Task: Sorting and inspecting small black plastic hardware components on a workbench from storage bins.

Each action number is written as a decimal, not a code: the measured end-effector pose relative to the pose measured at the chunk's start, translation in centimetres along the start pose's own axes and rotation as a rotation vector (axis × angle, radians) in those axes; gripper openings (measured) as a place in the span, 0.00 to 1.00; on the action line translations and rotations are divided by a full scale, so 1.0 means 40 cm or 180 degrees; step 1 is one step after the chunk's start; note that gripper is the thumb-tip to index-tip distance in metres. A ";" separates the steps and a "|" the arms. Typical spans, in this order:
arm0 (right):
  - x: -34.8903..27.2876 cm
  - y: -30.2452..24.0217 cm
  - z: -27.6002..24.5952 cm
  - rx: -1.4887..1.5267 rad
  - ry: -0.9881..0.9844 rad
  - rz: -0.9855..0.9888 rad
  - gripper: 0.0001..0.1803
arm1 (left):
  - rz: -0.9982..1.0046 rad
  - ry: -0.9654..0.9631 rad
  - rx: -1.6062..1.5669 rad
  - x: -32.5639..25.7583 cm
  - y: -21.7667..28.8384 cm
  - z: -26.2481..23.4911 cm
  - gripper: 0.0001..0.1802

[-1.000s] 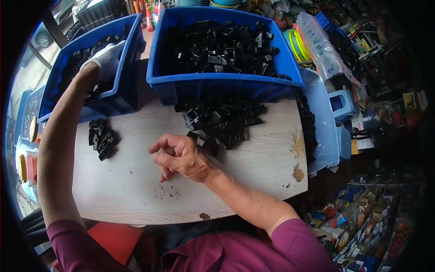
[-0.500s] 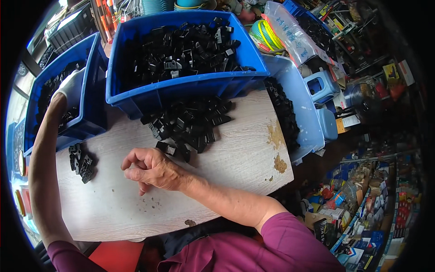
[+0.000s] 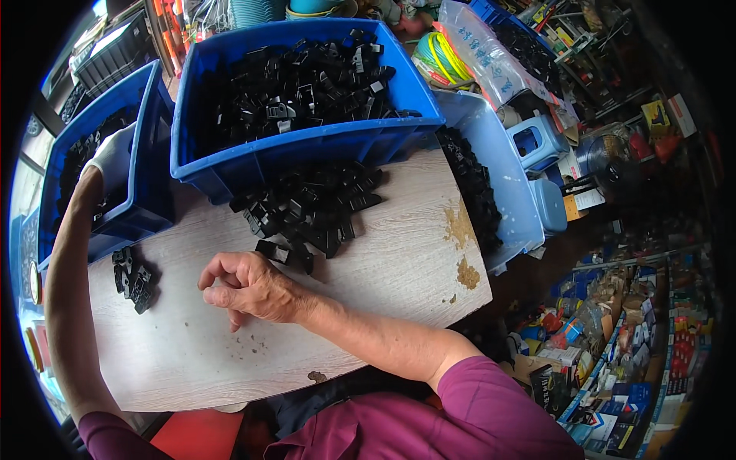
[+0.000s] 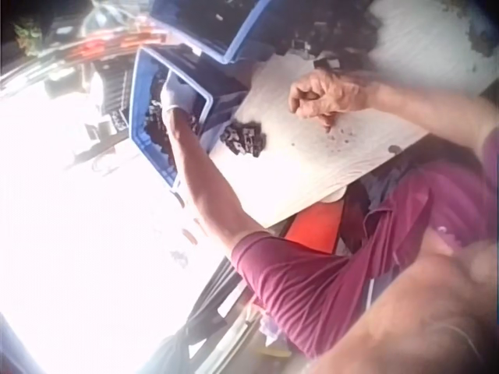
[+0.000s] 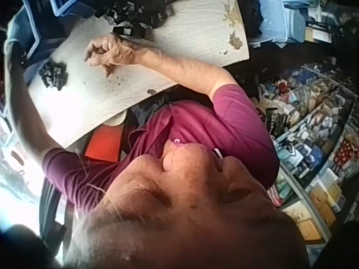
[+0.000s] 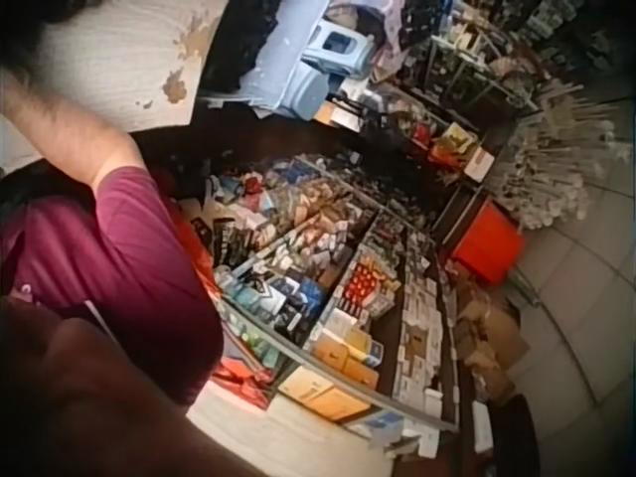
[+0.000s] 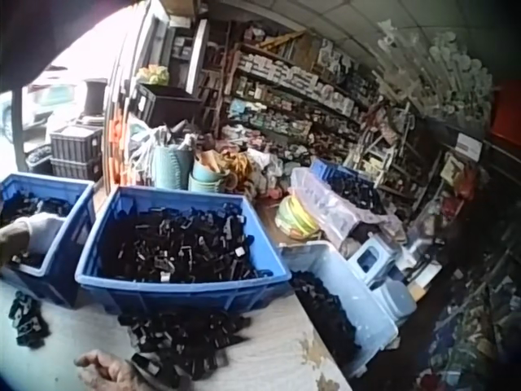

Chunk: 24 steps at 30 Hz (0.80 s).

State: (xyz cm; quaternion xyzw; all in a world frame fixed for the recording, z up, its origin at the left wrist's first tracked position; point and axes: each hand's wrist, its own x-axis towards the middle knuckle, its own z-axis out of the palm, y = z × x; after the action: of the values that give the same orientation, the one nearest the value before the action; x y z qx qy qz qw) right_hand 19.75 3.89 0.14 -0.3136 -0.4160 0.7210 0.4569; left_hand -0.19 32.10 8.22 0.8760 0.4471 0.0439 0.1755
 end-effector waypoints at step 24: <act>-0.014 -0.020 0.024 0.0169 0.0192 0.0214 0.10 | -0.0763 0.0138 0.0659 -0.025 0.031 -0.037 0.33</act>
State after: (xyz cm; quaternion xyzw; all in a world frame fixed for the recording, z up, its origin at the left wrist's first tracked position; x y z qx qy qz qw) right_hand 19.47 3.25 1.32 -0.3369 -0.3720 0.7369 0.4529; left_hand -0.17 31.03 10.12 0.8287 0.5542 -0.0047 0.0785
